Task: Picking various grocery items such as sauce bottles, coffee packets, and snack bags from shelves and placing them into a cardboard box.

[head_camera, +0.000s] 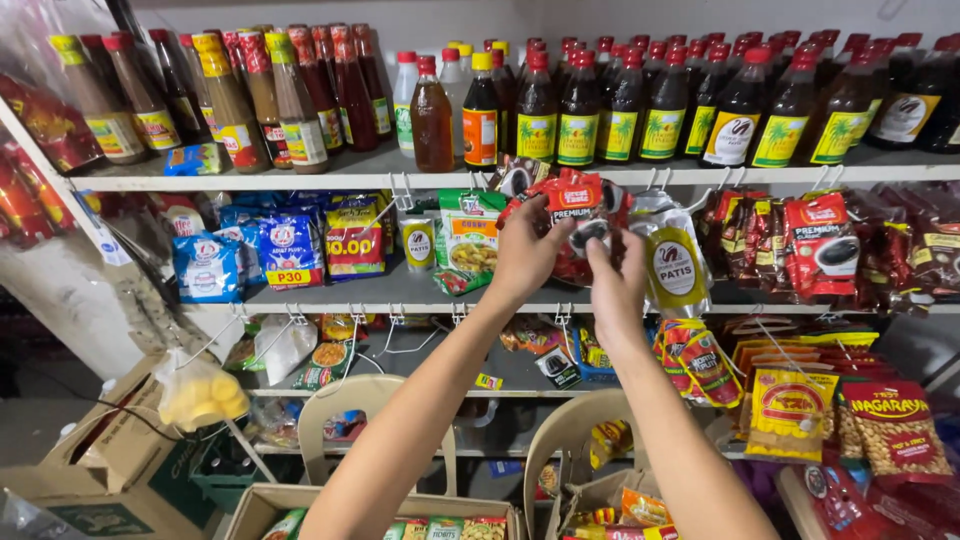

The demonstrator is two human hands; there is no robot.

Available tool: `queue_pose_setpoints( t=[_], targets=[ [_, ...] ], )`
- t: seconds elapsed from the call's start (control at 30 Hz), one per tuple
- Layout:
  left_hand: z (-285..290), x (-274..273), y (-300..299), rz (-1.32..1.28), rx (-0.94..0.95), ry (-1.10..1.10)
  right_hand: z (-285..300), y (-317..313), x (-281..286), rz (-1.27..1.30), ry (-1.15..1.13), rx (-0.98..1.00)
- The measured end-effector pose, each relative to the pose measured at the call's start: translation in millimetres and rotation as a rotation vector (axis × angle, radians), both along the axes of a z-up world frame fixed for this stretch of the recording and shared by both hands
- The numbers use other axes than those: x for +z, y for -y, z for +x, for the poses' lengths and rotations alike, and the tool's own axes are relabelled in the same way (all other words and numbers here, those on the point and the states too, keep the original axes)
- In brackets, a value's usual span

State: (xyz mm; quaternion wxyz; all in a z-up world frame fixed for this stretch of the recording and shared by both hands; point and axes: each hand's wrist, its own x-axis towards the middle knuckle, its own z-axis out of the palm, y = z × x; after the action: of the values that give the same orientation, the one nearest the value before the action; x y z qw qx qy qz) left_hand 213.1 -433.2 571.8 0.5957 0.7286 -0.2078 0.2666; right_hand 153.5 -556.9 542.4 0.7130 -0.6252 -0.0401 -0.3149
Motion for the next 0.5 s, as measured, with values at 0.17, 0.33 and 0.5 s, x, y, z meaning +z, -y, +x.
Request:
queue_pose_setpoints(
  t=[0.17, 0.33, 0.5],
  targets=[
    [-41.1, 10.8, -9.1, -0.07, -0.123, -0.031, -22.5, -5.8, -5.6, 0.048, 0.194, 0.035],
    [-70.7, 23.0, -30.7, -0.106, -0.137, 0.065, -45.8, -22.9, -0.8, -0.025, 0.348, 0.026],
    [-99.4, 9.8, -89.5, -0.188, -0.259, 0.187, -73.8, -51.4, -30.4, -0.126, 0.217, 0.169]
  ],
)
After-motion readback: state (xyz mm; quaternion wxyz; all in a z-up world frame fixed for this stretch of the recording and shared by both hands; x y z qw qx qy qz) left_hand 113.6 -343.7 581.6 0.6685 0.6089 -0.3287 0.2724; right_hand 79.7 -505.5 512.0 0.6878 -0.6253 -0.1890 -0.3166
